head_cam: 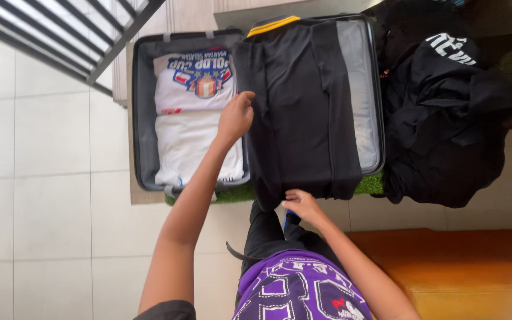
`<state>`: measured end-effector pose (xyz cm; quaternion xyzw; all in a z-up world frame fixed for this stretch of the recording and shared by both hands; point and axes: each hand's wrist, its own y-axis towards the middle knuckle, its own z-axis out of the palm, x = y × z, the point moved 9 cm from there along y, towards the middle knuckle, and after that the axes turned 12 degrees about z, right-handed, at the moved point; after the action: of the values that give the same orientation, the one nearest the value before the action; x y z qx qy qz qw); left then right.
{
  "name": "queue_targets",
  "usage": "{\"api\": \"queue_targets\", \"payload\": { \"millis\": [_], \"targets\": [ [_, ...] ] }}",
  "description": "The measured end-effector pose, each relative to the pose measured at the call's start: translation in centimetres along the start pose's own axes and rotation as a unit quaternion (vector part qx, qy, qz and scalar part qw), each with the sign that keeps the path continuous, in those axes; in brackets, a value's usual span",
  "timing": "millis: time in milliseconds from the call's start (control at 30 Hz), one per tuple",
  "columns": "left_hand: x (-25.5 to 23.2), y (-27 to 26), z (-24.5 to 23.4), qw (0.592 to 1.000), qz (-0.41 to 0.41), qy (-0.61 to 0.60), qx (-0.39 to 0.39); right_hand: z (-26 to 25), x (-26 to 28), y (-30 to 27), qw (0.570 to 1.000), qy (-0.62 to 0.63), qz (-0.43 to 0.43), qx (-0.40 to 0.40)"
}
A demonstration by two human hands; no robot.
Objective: The person folds a black shirt and places it into an open suitcase alongside other folded garments.
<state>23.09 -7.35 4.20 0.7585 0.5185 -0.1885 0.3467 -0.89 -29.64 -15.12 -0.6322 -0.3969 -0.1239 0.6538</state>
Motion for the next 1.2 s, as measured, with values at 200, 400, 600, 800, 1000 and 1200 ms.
{"api": "queue_targets", "payload": {
  "millis": [200, 400, 600, 800, 1000, 1200],
  "targets": [
    [2.1, 10.6, 1.5, 0.977, 0.155, 0.122, 0.085, 2.2, 0.1, 2.1, 0.998, 0.016, 0.037, -0.048],
    [5.0, 15.3, 4.4, 0.928, 0.276, 0.203, 0.146, 1.8, 0.0, 2.2, 0.984, -0.046, 0.089, -0.144],
    [6.9, 16.8, 5.2, 0.913, 0.269, 0.221, 0.213, 2.3, 0.1, 1.7, 0.981, -0.012, 0.106, -0.16],
    [6.1, 18.0, 5.2, 0.858, 0.315, 0.302, 0.27, 2.1, 0.3, 1.4, 0.982, 0.009, 0.096, -0.163],
    [5.6, 17.7, 5.4, 0.821, 0.395, 0.336, 0.238, 1.9, 2.5, -0.5, 0.977, -0.039, 0.115, -0.176],
    [6.0, 18.4, 5.7, 0.813, 0.381, 0.344, 0.276, 2.9, 2.6, -0.3, 0.977, -0.065, 0.094, -0.181]
  ]
}}
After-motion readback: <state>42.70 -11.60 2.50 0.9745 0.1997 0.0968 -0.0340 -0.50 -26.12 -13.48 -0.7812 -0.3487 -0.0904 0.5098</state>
